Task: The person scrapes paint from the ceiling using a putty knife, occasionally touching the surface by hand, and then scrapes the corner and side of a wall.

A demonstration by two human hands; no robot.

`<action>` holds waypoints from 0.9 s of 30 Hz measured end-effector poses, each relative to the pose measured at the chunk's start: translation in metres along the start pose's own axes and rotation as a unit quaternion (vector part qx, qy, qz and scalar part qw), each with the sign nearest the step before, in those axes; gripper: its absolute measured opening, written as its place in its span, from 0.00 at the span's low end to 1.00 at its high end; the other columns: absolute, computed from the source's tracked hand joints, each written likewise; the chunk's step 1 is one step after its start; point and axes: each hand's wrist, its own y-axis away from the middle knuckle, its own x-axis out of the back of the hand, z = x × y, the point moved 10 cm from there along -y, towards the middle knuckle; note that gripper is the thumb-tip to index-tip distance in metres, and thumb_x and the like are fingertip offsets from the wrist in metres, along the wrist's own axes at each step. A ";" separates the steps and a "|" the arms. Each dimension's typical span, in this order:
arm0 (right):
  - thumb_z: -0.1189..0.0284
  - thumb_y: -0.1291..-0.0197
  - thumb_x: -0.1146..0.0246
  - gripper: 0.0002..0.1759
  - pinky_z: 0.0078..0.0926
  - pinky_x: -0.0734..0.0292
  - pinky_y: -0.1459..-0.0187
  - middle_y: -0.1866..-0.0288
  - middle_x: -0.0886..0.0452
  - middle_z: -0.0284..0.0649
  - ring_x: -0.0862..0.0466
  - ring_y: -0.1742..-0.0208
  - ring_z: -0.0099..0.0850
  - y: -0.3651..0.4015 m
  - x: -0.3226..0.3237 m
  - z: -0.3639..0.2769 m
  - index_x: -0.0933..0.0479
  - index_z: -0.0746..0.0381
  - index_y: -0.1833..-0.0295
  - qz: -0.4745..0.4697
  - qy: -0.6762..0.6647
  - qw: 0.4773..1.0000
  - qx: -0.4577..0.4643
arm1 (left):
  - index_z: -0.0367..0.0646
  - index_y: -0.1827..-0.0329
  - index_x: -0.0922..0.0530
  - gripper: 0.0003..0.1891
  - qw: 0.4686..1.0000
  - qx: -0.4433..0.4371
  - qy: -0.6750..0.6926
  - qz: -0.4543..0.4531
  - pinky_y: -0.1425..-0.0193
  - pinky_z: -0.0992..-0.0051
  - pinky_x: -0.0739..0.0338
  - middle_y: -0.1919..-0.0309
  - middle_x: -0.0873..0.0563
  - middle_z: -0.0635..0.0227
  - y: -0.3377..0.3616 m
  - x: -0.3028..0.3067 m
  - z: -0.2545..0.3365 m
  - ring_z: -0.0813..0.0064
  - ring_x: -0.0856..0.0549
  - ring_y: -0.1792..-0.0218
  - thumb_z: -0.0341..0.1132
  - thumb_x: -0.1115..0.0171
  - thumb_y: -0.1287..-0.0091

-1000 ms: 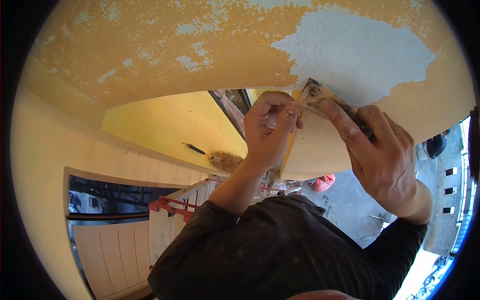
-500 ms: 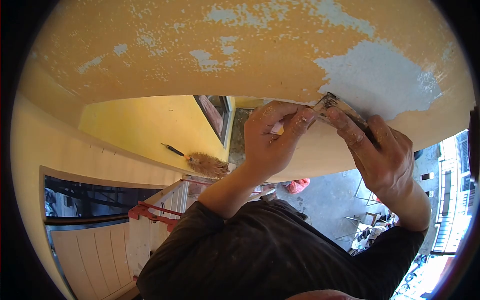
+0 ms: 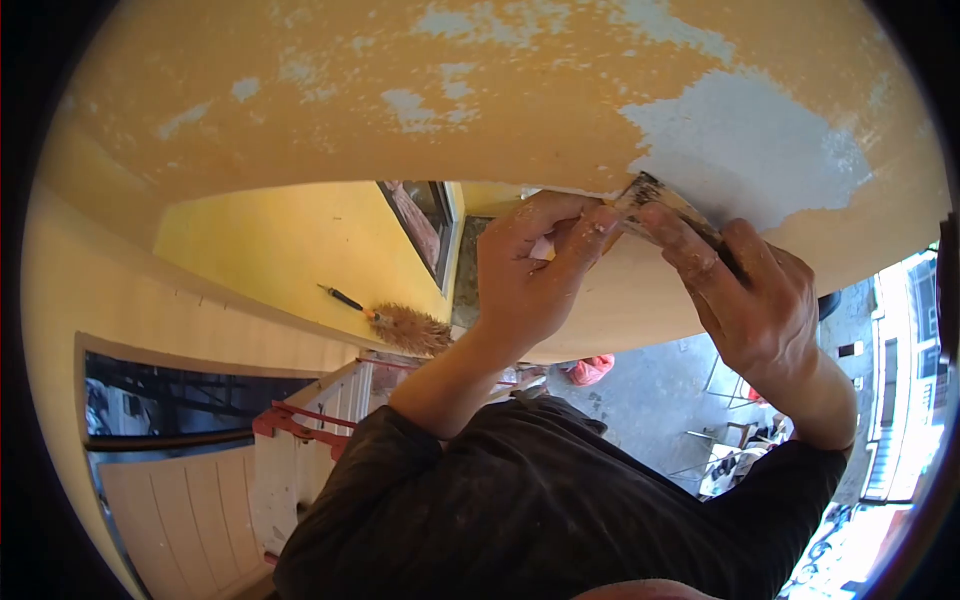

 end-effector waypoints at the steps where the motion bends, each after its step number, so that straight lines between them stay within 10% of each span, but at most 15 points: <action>1: 0.78 0.52 0.36 0.29 0.24 0.32 0.83 0.78 0.37 0.33 0.30 0.83 0.23 0.001 -0.001 0.000 0.24 0.56 0.40 -0.002 0.017 1.000 0.000 | 0.32 0.62 0.21 0.08 1.000 0.002 0.001 0.010 0.69 0.83 0.28 0.76 0.20 0.67 0.001 0.003 0.000 0.83 0.21 0.73 0.31 0.38 0.35; 27: 0.81 0.55 0.29 0.32 0.25 0.31 0.83 0.78 0.31 0.36 0.26 0.82 0.27 -0.011 -0.010 0.004 0.26 0.59 0.39 -0.022 -0.038 0.999 -0.021 | 0.31 0.61 0.21 0.06 0.999 -0.014 0.012 -0.034 0.66 0.83 0.24 0.70 0.16 0.63 -0.009 0.009 0.005 0.81 0.19 0.70 0.25 0.37 0.37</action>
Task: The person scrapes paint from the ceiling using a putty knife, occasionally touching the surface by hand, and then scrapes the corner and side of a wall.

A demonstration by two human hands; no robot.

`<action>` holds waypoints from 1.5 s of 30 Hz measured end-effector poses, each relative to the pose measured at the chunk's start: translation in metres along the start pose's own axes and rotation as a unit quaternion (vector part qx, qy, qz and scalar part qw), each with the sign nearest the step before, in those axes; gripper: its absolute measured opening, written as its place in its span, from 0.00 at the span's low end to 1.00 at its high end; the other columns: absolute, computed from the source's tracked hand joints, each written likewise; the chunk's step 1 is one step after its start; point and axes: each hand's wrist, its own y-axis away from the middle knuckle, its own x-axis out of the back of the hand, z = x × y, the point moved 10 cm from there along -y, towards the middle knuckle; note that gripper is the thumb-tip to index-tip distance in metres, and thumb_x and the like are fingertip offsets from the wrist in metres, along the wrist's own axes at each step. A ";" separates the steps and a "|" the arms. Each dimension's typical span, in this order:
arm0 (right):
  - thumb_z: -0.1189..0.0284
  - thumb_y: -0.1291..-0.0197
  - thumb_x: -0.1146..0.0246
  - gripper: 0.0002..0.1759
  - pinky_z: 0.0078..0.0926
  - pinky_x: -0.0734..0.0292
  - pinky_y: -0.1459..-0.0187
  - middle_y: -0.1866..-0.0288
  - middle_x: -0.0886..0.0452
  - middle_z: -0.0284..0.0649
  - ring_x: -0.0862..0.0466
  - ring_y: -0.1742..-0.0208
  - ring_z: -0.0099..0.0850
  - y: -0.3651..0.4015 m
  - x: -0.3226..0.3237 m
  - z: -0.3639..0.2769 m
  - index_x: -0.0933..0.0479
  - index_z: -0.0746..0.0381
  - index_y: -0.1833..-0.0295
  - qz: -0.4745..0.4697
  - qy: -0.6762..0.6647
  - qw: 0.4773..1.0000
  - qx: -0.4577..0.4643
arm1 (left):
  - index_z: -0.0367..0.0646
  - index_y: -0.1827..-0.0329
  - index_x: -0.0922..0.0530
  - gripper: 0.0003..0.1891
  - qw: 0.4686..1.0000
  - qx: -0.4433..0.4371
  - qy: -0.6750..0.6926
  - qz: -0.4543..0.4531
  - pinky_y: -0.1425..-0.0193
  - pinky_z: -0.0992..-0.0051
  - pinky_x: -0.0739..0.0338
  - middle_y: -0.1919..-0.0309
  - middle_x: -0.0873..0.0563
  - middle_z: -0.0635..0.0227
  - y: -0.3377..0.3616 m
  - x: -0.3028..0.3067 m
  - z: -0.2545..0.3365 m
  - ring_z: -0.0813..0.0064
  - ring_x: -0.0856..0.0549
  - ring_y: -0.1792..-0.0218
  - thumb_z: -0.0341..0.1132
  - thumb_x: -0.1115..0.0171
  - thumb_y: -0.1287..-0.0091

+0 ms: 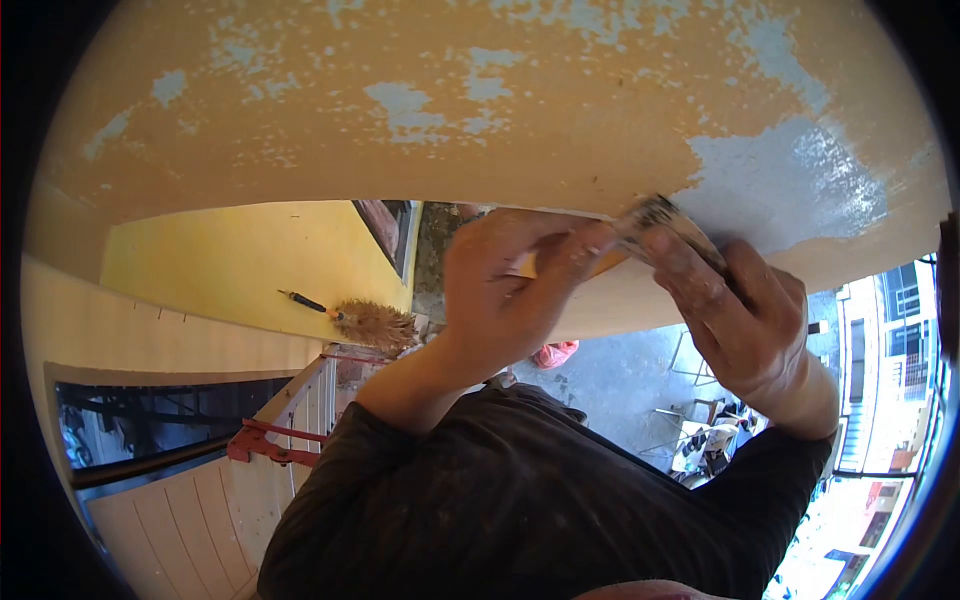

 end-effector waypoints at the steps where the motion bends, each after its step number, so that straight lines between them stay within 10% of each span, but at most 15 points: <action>1: 0.81 0.55 0.29 0.32 0.25 0.30 0.82 0.78 0.31 0.36 0.26 0.81 0.27 -0.004 -0.002 -0.003 0.26 0.59 0.40 -0.014 -0.006 1.000 0.012 | 0.31 0.61 0.21 0.06 1.000 0.003 0.003 -0.003 0.66 0.83 0.24 0.70 0.16 0.63 0.001 0.002 -0.002 0.81 0.19 0.70 0.25 0.37 0.37; 45: 0.74 0.57 0.37 0.34 0.23 0.31 0.84 0.79 0.38 0.32 0.31 0.85 0.21 0.020 -0.001 -0.005 0.26 0.55 0.37 0.022 0.043 0.999 -0.013 | 0.31 0.63 0.21 0.07 0.999 0.021 -0.046 -0.018 0.68 0.85 0.27 0.70 0.17 0.64 0.006 -0.006 -0.011 0.83 0.19 0.72 0.28 0.37 0.36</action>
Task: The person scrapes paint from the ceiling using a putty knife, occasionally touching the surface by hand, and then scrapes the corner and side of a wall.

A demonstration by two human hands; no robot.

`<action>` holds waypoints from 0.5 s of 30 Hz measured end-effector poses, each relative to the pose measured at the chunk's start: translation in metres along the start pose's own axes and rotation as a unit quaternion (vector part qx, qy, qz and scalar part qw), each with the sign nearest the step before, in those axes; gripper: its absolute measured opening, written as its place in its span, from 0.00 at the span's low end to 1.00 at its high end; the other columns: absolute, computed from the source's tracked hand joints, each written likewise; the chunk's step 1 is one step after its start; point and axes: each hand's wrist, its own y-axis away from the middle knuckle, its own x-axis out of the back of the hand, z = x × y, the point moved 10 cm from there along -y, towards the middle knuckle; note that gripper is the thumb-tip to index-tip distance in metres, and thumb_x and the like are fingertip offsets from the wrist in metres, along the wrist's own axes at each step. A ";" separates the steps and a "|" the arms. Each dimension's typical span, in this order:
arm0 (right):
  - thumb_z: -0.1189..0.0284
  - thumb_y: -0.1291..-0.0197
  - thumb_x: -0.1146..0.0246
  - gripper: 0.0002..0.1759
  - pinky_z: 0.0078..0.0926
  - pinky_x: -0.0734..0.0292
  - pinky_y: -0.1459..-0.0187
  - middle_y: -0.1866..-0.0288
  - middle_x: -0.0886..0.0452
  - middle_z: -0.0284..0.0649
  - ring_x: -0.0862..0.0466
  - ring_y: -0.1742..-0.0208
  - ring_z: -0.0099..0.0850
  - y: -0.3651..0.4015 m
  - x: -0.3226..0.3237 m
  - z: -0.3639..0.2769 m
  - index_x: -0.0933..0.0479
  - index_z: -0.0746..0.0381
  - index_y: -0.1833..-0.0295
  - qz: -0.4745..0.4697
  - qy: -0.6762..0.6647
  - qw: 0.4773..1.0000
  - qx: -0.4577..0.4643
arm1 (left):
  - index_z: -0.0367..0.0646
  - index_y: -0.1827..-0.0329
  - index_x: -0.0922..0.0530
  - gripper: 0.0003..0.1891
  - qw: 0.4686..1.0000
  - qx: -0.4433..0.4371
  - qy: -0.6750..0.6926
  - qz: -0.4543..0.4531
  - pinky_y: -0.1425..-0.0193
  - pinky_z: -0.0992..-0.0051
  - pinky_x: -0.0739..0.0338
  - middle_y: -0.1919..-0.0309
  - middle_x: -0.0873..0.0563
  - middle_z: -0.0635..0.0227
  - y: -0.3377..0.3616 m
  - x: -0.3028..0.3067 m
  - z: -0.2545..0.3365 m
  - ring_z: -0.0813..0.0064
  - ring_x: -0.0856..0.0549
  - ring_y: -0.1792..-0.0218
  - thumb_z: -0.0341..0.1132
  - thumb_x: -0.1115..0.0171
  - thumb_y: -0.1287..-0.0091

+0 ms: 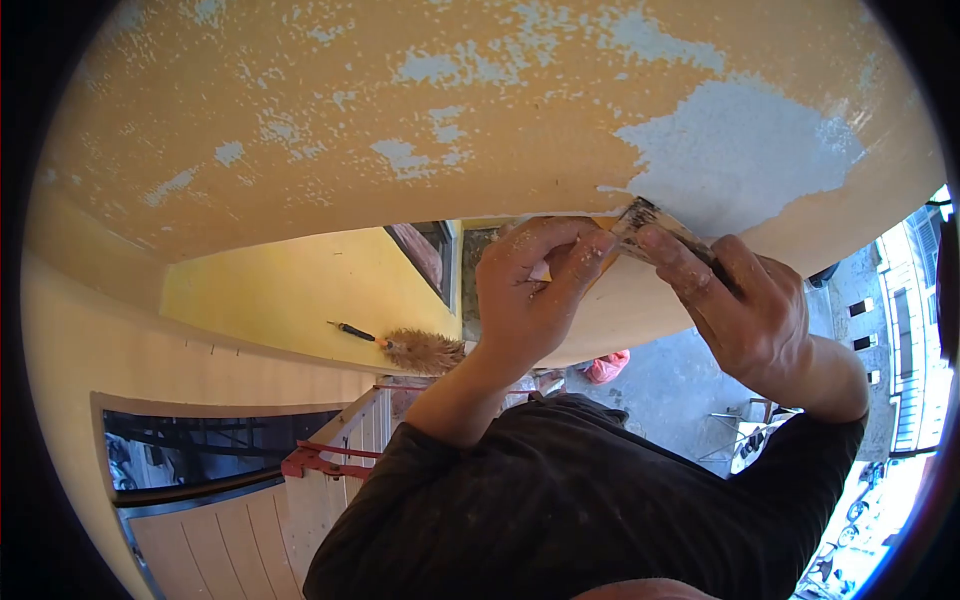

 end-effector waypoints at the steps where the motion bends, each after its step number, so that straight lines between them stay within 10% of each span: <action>1: 0.74 0.57 0.37 0.34 0.23 0.31 0.84 0.79 0.38 0.32 0.31 0.85 0.21 0.001 -0.002 0.000 0.26 0.55 0.37 -0.003 -0.001 1.000 0.001 | 0.31 0.63 0.21 0.07 1.000 0.003 0.001 0.002 0.68 0.85 0.27 0.70 0.17 0.64 0.000 0.001 -0.003 0.83 0.19 0.72 0.28 0.37 0.36; 15: 0.74 0.54 0.36 0.31 0.20 0.33 0.87 0.80 0.38 0.31 0.34 0.85 0.17 -0.006 -0.003 -0.004 0.25 0.55 0.38 0.023 0.014 0.999 0.035 | 0.34 0.64 0.20 0.06 0.997 -0.031 0.066 0.041 0.72 0.86 0.34 0.77 0.20 0.70 0.000 0.011 0.000 0.88 0.26 0.77 0.27 0.34 0.39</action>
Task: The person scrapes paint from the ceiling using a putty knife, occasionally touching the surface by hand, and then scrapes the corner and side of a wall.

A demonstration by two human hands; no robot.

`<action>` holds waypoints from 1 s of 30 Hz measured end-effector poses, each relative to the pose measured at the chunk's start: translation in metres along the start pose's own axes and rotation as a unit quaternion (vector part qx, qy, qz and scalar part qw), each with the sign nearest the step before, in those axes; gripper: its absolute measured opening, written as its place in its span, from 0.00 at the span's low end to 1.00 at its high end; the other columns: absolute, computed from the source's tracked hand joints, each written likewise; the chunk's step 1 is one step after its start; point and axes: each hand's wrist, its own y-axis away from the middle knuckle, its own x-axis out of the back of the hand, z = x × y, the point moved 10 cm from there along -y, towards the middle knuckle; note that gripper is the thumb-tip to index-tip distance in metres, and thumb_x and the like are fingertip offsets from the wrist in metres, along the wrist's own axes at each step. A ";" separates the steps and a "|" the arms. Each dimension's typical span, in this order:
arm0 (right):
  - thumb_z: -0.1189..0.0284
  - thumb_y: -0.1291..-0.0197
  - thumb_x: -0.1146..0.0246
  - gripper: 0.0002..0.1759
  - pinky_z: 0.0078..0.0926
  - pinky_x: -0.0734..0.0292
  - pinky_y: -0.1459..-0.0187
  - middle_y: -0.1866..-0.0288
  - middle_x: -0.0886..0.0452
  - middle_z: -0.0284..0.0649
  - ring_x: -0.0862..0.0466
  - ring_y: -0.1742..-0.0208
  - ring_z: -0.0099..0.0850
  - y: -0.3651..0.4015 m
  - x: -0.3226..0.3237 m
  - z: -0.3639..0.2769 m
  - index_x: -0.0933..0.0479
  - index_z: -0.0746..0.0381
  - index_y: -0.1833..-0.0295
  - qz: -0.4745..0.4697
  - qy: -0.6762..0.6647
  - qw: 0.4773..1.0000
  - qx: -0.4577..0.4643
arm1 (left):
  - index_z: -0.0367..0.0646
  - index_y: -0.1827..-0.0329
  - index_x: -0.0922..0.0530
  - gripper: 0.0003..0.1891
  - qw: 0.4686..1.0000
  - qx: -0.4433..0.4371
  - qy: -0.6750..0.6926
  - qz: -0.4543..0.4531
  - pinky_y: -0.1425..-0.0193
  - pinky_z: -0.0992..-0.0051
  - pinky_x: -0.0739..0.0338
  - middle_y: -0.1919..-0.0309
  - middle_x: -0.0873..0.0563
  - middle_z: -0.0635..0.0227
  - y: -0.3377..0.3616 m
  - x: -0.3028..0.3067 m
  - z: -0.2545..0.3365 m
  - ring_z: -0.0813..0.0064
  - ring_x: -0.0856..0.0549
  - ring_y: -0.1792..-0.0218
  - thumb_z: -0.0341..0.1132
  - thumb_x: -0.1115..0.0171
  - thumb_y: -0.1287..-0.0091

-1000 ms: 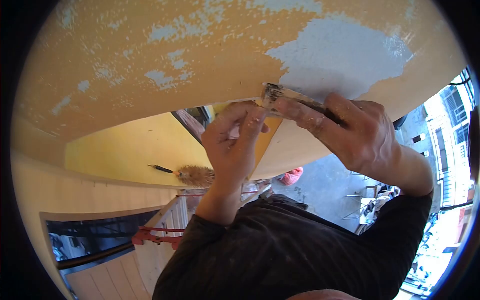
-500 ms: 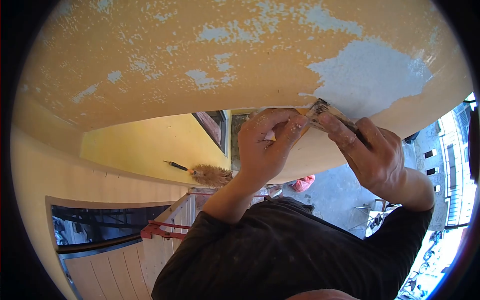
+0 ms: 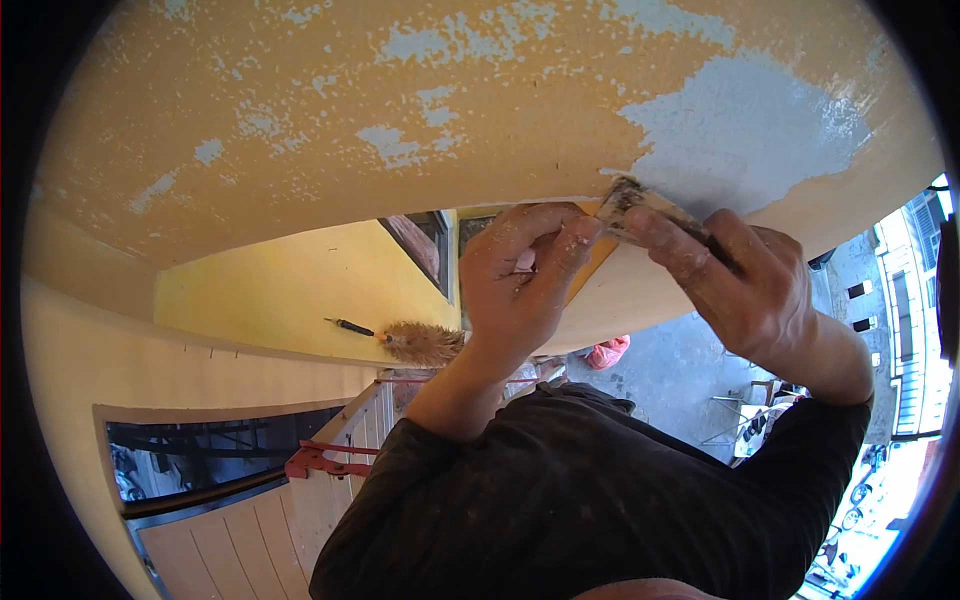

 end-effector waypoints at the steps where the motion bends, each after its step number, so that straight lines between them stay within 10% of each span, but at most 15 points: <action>1: 0.74 0.54 0.36 0.31 0.20 0.33 0.87 0.80 0.38 0.31 0.34 0.85 0.17 0.004 -0.001 0.001 0.25 0.55 0.38 0.002 0.000 1.000 0.001 | 0.34 0.64 0.20 0.06 1.000 -0.002 -0.002 0.000 0.72 0.86 0.34 0.77 0.20 0.70 -0.001 0.000 0.000 0.88 0.26 0.77 0.27 0.34 0.39; 30: 0.75 0.53 0.30 0.29 0.25 0.28 0.81 0.78 0.32 0.35 0.27 0.82 0.27 -0.004 0.004 -0.003 0.25 0.60 0.41 -0.009 -0.047 0.999 0.001 | 0.33 0.66 0.20 0.04 0.999 -0.001 0.034 -0.019 0.73 0.84 0.32 0.75 0.18 0.68 0.002 -0.001 0.006 0.85 0.24 0.78 0.25 0.36 0.38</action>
